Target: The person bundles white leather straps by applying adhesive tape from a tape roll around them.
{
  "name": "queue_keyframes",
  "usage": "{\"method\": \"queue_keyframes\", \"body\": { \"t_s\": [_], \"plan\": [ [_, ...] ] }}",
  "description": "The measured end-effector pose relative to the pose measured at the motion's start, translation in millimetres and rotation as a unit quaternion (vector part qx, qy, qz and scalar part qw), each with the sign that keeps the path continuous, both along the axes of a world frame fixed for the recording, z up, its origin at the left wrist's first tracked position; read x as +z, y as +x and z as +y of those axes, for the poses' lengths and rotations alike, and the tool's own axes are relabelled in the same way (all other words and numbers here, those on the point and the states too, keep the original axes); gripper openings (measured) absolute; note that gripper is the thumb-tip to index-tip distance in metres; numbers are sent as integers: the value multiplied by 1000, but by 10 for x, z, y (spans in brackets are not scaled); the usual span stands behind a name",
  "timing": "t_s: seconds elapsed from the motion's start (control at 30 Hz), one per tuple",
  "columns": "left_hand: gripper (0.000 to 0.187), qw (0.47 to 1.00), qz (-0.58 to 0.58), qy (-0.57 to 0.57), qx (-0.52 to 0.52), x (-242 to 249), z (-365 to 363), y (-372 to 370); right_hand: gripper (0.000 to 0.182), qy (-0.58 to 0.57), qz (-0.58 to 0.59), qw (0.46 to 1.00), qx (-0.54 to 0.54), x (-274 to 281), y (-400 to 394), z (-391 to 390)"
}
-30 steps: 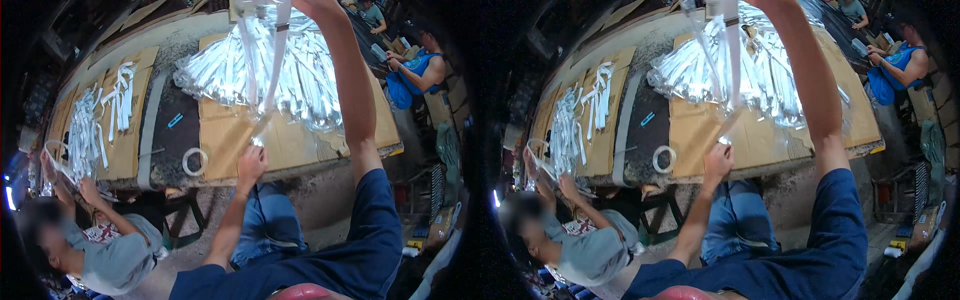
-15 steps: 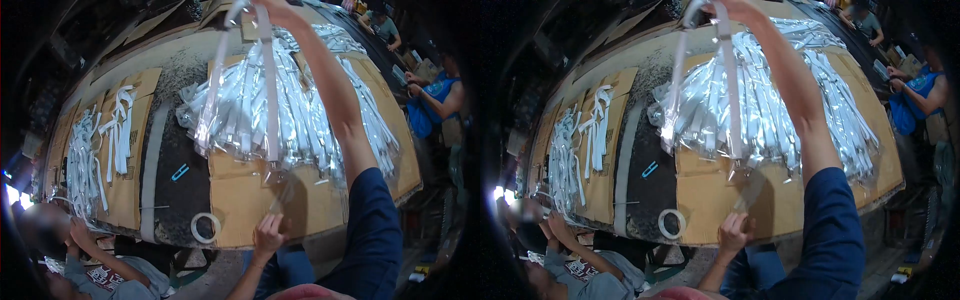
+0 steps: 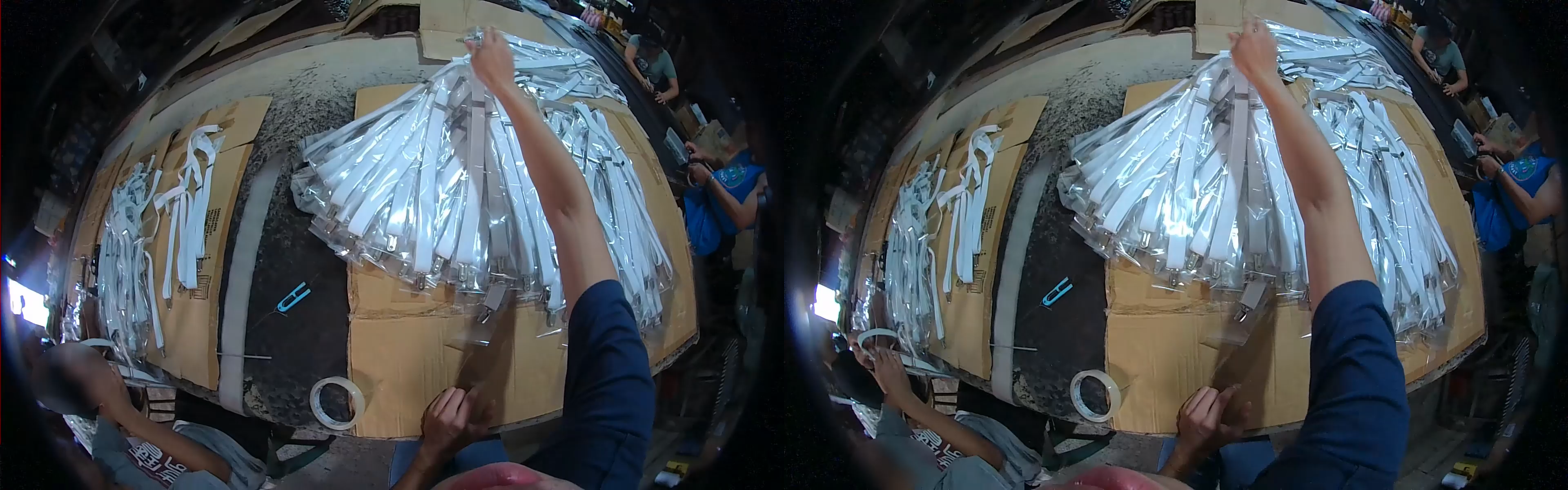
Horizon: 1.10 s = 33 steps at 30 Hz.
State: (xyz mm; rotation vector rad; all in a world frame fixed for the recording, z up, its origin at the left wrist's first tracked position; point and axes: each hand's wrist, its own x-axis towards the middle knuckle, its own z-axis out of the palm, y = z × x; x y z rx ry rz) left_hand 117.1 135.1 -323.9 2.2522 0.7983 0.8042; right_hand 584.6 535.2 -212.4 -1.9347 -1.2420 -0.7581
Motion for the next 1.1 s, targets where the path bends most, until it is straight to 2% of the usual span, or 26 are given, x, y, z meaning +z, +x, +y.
{"method": "queue_keyframes", "body": {
  "t_s": [0.03,0.1,0.13,0.17,0.23,0.27,0.53,0.73,0.8,0.83,0.87,0.9,0.97,1.03,1.1],
  "plan": [
    [27,1000,-7,13,-1,-26,5,9,65,-1,-3,1000,0,-46,-57,42],
    [23,1000,-8,17,1,-46,-4,25,78,-77,-194,978,9,-274,-95,132],
    [21,1000,-6,24,6,-48,0,22,89,-136,-120,983,10,-373,-100,171],
    [21,1000,-2,23,5,-32,4,22,89,-137,-116,984,10,-452,-101,169],
    [20,1000,-4,15,6,11,21,31,92,-236,12,971,38,-613,-79,159],
    [20,1000,0,11,4,1,29,29,95,-247,31,967,52,-648,-78,141],
    [23,1000,18,-11,-14,18,14,24,93,-236,14,971,49,-1031,-173,106],
    [27,1000,16,17,-10,-49,-34,0,86,-268,25,962,41,-833,-270,-2],
    [27,1000,10,20,-11,-60,-51,14,78,-338,102,934,55,-604,-302,-25],
    [27,1000,14,25,-11,-65,-14,0,78,-334,106,935,56,-527,-302,-7],
    [27,1000,9,13,-11,-52,-26,-3,72,-206,40,976,60,-442,-343,-67],
    [27,1000,2,-2,-10,-24,-59,8,67,-78,-28,995,62,-361,-368,-142],
    [28,999,24,-14,-22,29,-30,15,56,45,-80,991,101,-214,-152,-386],
    [29,999,-23,20,-14,5,-12,29,53,51,-40,995,-73,-268,197,-729],
    [28,1000,-15,-2,-18,43,-31,2,59,-67,70,972,-213,-255,454,-1169]
  ]
}}
